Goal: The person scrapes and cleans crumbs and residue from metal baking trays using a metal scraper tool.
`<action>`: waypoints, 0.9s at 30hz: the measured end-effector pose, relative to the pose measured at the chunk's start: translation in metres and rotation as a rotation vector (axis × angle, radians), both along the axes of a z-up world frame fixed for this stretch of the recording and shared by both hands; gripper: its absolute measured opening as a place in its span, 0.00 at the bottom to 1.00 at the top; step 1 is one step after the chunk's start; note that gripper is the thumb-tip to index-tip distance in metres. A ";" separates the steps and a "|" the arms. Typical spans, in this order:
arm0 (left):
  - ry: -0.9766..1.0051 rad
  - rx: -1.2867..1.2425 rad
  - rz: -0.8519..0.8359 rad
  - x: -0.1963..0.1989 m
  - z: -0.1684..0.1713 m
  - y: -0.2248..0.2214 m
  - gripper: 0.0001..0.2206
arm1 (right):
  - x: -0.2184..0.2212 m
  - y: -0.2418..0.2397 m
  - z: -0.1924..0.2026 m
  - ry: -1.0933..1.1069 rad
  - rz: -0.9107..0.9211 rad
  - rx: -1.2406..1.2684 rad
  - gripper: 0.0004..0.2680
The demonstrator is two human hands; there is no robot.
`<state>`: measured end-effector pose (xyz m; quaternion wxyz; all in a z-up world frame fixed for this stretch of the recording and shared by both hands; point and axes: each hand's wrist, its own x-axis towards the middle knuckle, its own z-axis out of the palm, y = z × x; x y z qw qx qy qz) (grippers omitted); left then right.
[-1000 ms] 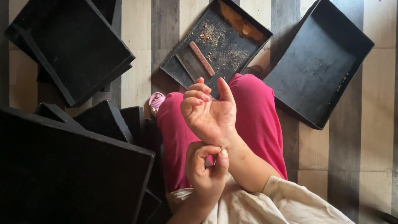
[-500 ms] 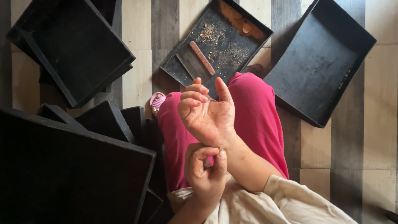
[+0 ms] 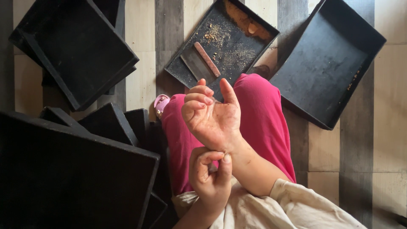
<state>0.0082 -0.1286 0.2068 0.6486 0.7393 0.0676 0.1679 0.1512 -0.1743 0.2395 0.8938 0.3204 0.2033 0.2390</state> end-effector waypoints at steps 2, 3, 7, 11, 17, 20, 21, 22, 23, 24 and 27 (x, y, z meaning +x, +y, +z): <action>0.001 -0.039 -0.009 -0.001 0.000 0.000 0.06 | -0.001 0.001 0.001 0.000 0.000 0.002 0.12; 0.001 -0.040 -0.009 -0.002 0.000 0.001 0.06 | -0.002 0.001 0.001 0.000 0.000 0.001 0.12; -0.014 0.012 -0.007 -0.002 0.000 0.000 0.06 | -0.002 0.000 0.001 -0.006 -0.002 -0.003 0.12; -0.009 0.003 0.003 -0.003 -0.002 -0.001 0.05 | -0.002 -0.001 0.001 -0.017 -0.005 -0.003 0.12; 0.029 0.009 -0.002 -0.003 0.000 0.000 0.05 | -0.002 -0.001 0.001 -0.009 -0.007 -0.013 0.12; -0.071 0.134 -0.008 0.002 0.004 -0.001 0.06 | -0.002 -0.004 -0.001 -0.005 -0.006 -0.003 0.12; -0.072 0.133 -0.008 0.002 0.003 -0.002 0.06 | -0.002 -0.005 0.000 -0.005 -0.007 -0.004 0.12; -0.084 0.080 -0.031 0.002 0.003 -0.003 0.08 | -0.002 -0.006 0.001 -0.006 -0.010 -0.003 0.12; -0.095 0.027 -0.053 0.002 0.002 -0.004 0.09 | -0.001 -0.007 0.001 -0.007 -0.013 -0.002 0.12; -0.094 0.027 -0.054 0.001 0.002 -0.004 0.09 | -0.002 -0.007 0.001 -0.006 -0.014 -0.002 0.12; -0.066 -0.002 -0.079 0.001 0.002 -0.005 0.10 | -0.002 -0.009 0.002 -0.009 -0.022 -0.015 0.13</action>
